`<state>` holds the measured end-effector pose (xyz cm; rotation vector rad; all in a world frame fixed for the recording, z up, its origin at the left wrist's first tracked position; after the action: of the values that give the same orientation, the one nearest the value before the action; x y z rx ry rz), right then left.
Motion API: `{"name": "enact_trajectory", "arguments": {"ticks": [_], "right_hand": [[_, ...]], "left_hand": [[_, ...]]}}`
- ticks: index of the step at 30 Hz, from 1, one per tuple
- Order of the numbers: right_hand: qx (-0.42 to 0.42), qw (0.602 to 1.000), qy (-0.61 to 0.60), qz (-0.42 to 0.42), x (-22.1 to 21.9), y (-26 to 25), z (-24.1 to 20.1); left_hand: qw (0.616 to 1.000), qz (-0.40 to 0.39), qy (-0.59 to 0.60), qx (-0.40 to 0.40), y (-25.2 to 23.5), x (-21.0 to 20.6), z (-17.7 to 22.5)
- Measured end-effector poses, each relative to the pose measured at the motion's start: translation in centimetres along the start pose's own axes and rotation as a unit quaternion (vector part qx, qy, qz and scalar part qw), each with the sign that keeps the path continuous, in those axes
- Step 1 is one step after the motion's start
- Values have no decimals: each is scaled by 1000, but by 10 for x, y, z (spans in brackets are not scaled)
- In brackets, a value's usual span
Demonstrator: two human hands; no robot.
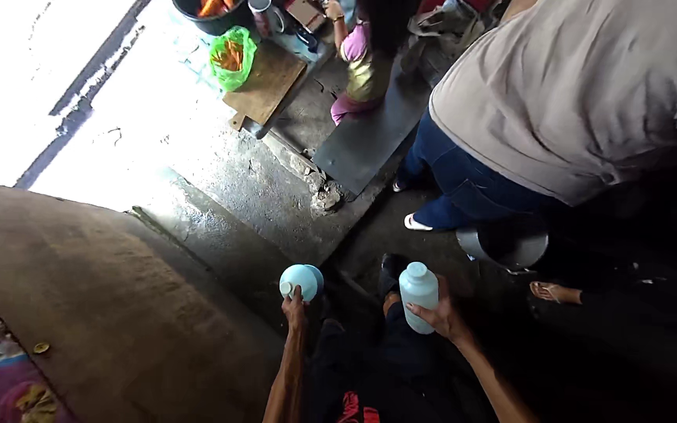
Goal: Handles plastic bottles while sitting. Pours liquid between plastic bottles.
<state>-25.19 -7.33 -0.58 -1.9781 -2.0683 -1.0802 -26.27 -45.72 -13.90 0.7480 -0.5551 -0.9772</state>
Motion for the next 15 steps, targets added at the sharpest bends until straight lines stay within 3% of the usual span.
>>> {"name": "enact_trajectory", "arguments": {"ticks": [6,15], "right_hand": [[52,997,43,-23,-74,3,-93],[127,992,-7,0,-116,-14,-179]], "left_hand": [[1000,6,-18,2,2,70,17],[994,95,45,33,-4,182,17]]}}
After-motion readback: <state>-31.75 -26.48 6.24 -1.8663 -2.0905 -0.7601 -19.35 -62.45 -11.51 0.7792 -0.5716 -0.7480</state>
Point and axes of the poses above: each hand's wrist, its own y-axis away from the middle knuckle, its own x-axis out of the back of the hand, z = x × y, the point moved 4 cm from there along -y, towards the middle knuckle, and after that the axes turned 9 degrees about -z, right-handed, at the moved point
